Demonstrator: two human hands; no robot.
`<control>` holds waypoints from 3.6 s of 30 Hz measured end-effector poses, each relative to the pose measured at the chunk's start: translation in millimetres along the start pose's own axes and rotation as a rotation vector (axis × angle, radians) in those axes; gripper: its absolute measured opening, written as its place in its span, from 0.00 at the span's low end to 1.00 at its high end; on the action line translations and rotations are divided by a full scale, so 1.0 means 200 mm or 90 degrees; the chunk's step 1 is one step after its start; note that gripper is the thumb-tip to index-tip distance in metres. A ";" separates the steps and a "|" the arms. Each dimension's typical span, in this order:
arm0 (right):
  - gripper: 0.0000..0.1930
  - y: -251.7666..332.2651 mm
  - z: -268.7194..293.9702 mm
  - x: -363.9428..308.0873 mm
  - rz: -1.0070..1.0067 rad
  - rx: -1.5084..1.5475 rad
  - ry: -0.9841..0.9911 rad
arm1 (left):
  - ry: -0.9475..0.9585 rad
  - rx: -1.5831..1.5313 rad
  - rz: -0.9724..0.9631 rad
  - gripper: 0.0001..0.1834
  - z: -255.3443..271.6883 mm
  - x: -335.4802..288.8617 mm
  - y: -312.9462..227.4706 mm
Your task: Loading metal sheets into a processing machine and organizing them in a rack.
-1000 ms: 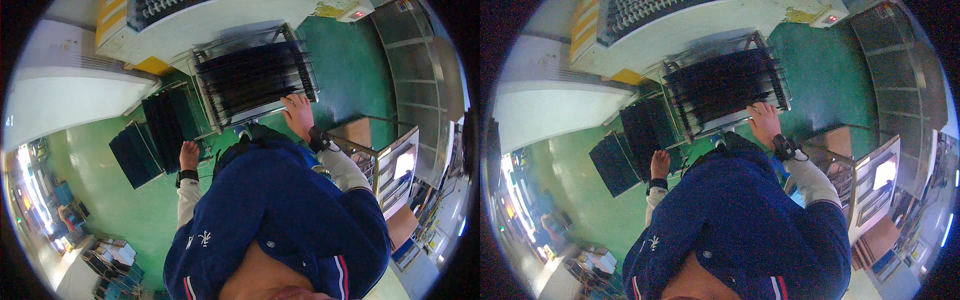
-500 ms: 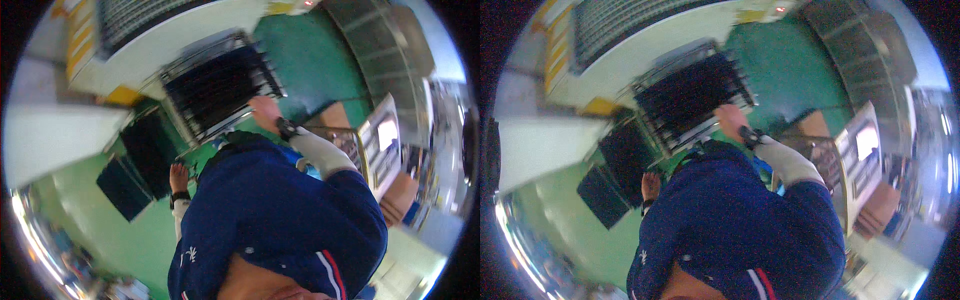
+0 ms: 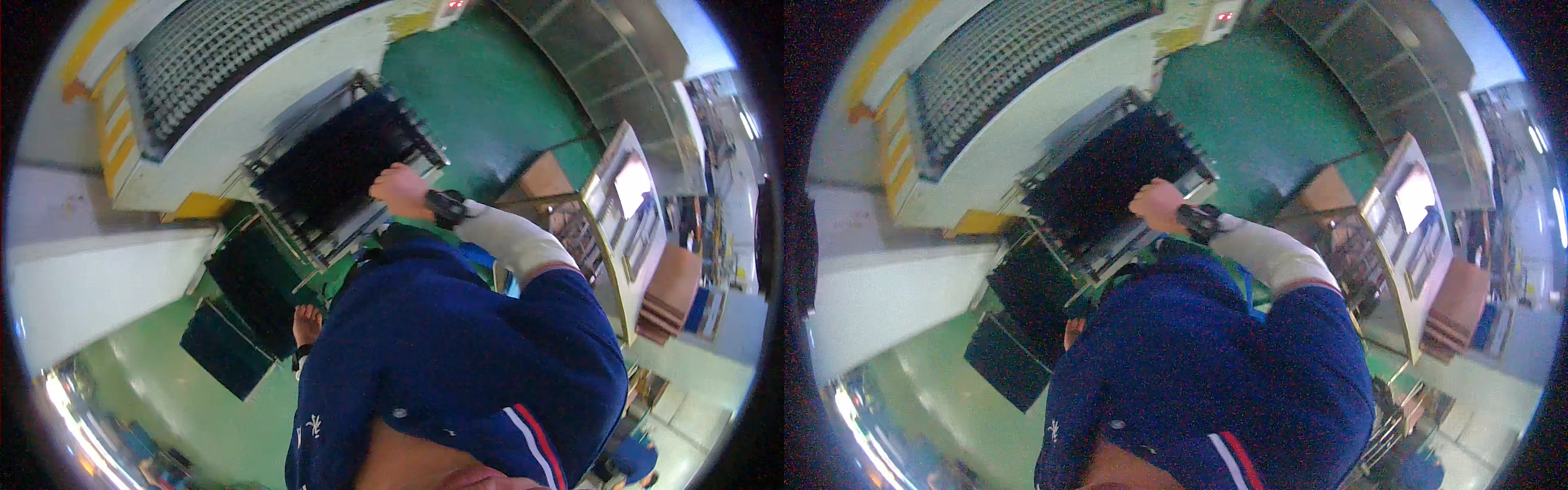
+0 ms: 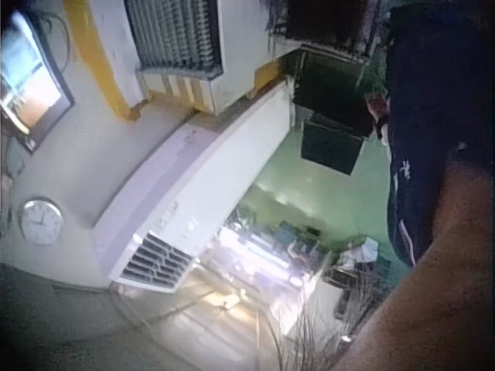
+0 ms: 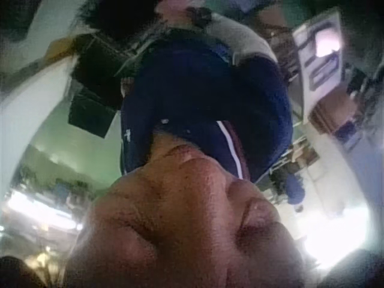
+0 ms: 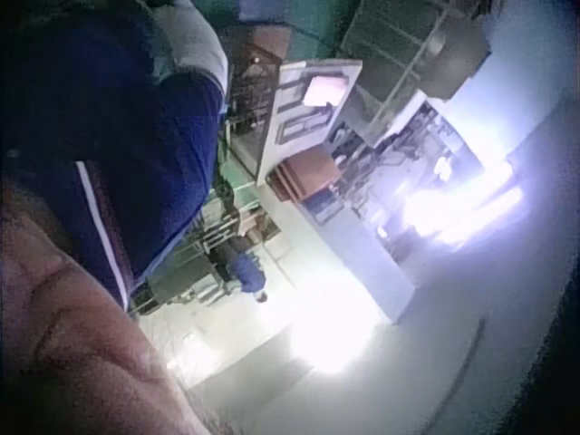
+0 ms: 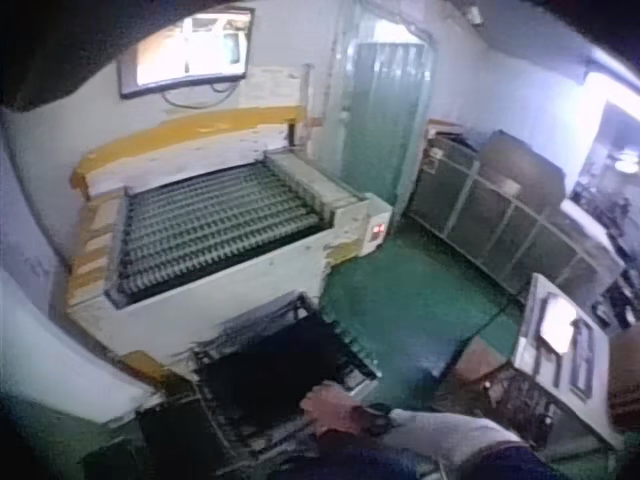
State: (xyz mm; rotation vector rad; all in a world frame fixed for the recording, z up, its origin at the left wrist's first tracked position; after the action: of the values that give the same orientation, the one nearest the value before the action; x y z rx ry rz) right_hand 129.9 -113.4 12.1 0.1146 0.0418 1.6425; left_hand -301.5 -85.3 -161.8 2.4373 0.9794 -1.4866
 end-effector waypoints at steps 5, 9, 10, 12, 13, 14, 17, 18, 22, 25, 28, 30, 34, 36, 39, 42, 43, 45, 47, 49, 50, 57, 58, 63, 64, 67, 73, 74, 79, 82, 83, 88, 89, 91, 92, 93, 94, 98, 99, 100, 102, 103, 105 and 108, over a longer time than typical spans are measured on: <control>0.04 -0.01 0.75 0.07 0.037 0.041 -0.150 | -0.048 0.040 0.010 0.16 0.07 0.08 0.02; 0.08 -0.24 1.11 0.12 -0.127 0.204 -0.127 | -0.093 0.045 -0.032 0.13 0.08 0.15 0.05; 0.09 -0.32 1.11 0.12 -0.178 0.341 -0.155 | -0.039 0.033 -0.032 0.13 0.08 0.15 0.05; 0.10 -0.48 1.09 0.16 -0.278 0.615 -0.195 | 0.070 0.009 -0.035 0.12 0.07 0.18 0.08; 0.10 -0.55 1.06 0.20 -0.292 0.658 -0.230 | 0.062 -0.006 -0.045 0.11 0.08 0.18 0.10; 0.10 -0.62 1.02 0.22 -0.312 0.698 -0.266 | 0.056 -0.019 -0.051 0.11 0.08 0.18 0.12; 0.10 -0.84 0.87 0.32 -0.260 0.457 -0.252 | 0.053 -0.047 -0.037 0.10 0.16 0.19 0.22; 0.10 -0.90 0.82 0.35 -0.227 0.316 -0.232 | 0.054 -0.050 -0.024 0.10 0.15 0.17 0.24; 0.09 -1.05 0.56 0.67 -0.259 1.300 -0.112 | -0.087 0.005 -0.140 0.09 0.18 0.16 0.37; 0.08 -1.22 0.33 0.91 -0.414 1.168 -0.147 | -0.186 0.002 -0.173 0.09 0.07 0.07 0.45; 0.07 -1.17 0.31 1.15 -0.449 1.349 -0.184 | -0.218 0.136 -0.278 0.11 0.10 0.04 0.56; 0.07 -1.20 0.25 1.34 -0.402 1.389 -0.189 | -0.194 0.309 -0.397 0.13 0.09 0.03 0.62; 0.02 -1.14 0.28 1.71 -0.346 1.426 -0.127 | -0.208 0.163 -0.377 0.13 0.32 0.09 0.81; 0.07 -1.25 0.26 1.73 -0.317 1.325 -0.036 | -0.297 0.530 -0.376 0.15 -0.12 -0.14 0.72; 0.09 -1.23 0.35 1.79 -0.309 1.134 0.091 | -0.334 0.696 -0.350 0.17 -0.21 -0.20 0.75; 0.10 -1.20 0.45 1.85 -0.287 0.976 0.062 | -0.346 0.786 -0.346 0.19 -0.03 -0.10 0.84; 0.12 -1.23 0.42 1.91 -0.243 0.853 0.000 | -0.336 0.758 -0.402 0.19 0.01 -0.08 0.87; 0.14 -1.21 0.41 1.95 -0.155 0.365 -0.192 | -0.326 0.589 -0.423 0.18 0.00 -0.08 0.90; 0.17 -1.11 0.42 1.94 -0.128 0.015 -0.259 | -0.315 0.317 -0.354 0.18 -0.01 -0.05 0.89; 0.19 -1.08 0.36 1.98 -0.085 -0.055 -0.296 | -0.332 0.060 -0.304 0.17 -0.02 -0.03 0.88; 0.19 -1.07 0.34 2.00 -0.061 -0.090 -0.314 | -0.337 -0.071 -0.277 0.17 -0.03 -0.02 0.89; 0.21 -1.13 0.26 2.37 -0.010 -0.090 -0.263 | -0.330 -0.102 -0.301 0.18 -0.35 -0.16 0.83; 0.21 -1.14 0.27 2.43 0.038 -0.112 -0.240 | -0.329 -0.113 -0.317 0.18 -0.33 -0.15 0.85; 0.23 -1.22 0.23 2.74 0.069 -0.099 -0.197 | -0.311 -0.002 -0.436 0.18 -0.31 -0.22 0.93; 0.24 -1.23 0.23 2.78 0.073 -0.077 -0.149 | -0.330 -0.137 -0.388 0.18 -0.33 -0.24 0.94; 0.27 -1.48 0.08 2.94 0.158 -0.146 -0.181 | -0.304 -0.071 -0.398 0.18 -0.29 -0.20 0.93; 0.19 -0.91 0.34 2.42 0.217 0.027 -0.317 | -0.301 -0.150 -0.365 0.20 -0.35 -0.22 0.91; 0.17 -0.78 0.39 2.26 0.249 0.097 -0.301 | -0.298 -0.143 -0.362 0.20 -0.35 -0.20 0.90; 0.12 -0.36 0.38 1.35 0.431 0.280 -0.136 | -0.254 -0.124 -0.347 0.20 -0.43 -0.13 0.77; 0.15 -0.16 0.28 0.86 0.403 0.493 0.228 | -0.257 -0.082 -0.310 0.19 -0.44 -0.07 0.71; 0.15 -0.14 0.21 0.75 0.425 0.499 0.242 | -0.245 -0.062 -0.302 0.19 -0.43 -0.06 0.69; 0.17 -0.11 -0.03 0.44 0.301 0.521 0.366 | -0.231 0.011 -0.268 0.20 -0.35 -0.02 0.65; 0.17 -0.10 -0.04 0.42 0.297 0.500 0.358 | -0.234 0.005 -0.264 0.20 -0.33 -0.02 0.65; 0.16 -0.08 -0.04 0.39 0.352 0.389 0.264 | -0.241 -0.012 -0.260 0.19 -0.29 -0.03 0.66; 0.16 -0.07 -0.04 0.38 0.379 0.334 0.216 | -0.237 -0.028 -0.257 0.18 -0.23 -0.02 0.67; 0.16 -0.04 -0.03 0.36 0.390 0.304 0.200 | -0.234 -0.045 -0.255 0.17 -0.18 0.00 0.70; 0.16 -0.02 -0.01 0.35 0.401 0.273 0.185 | -0.232 -0.063 -0.253 0.16 -0.13 0.01 0.72; 0.16 0.03 0.00 0.30 0.410 0.222 0.141 | -0.283 -0.073 -0.247 0.15 -0.02 -0.06 0.75; 0.17 0.03 0.00 0.30 0.411 0.218 0.138 | -0.295 -0.079 -0.246 0.15 0.03 -0.06 0.77; 0.17 0.04 0.00 0.29 0.413 0.214 0.134 | -0.307 -0.085 -0.244 0.16 0.06 -0.07 0.79; 0.18 0.06 0.02 0.27 0.399 0.218 0.131 | -0.335 -0.082 -0.238 0.16 0.10 -0.10 0.80; 0.18 0.07 0.03 0.25 0.386 0.227 0.132 | -0.349 -0.080 -0.235 0.15 0.11 -0.12 0.81; 0.19 0.09 0.02 0.24 0.357 0.232 0.142 | -0.340 -0.088 -0.239 0.15 0.18 -0.09 0.84; 0.19 0.11 -0.05 0.23 0.349 0.180 0.166 | -0.346 -0.101 -0.217 0.15 0.22 -0.07 0.84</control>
State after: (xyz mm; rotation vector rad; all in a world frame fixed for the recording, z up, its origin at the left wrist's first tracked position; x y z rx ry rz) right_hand 104.0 -69.0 6.5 0.1344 0.4796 2.1838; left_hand -240.3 -242.5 -208.6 1.6672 1.3483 -1.9382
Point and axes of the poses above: each hand's wrist, its own x-axis towards the middle knuckle, its own z-axis out of the back of the hand, y = z × x, the point moved 2 cm from there along x, towards the middle knuckle, and after that the axes turned 12 degrees about -x, right-handed, at the moved point
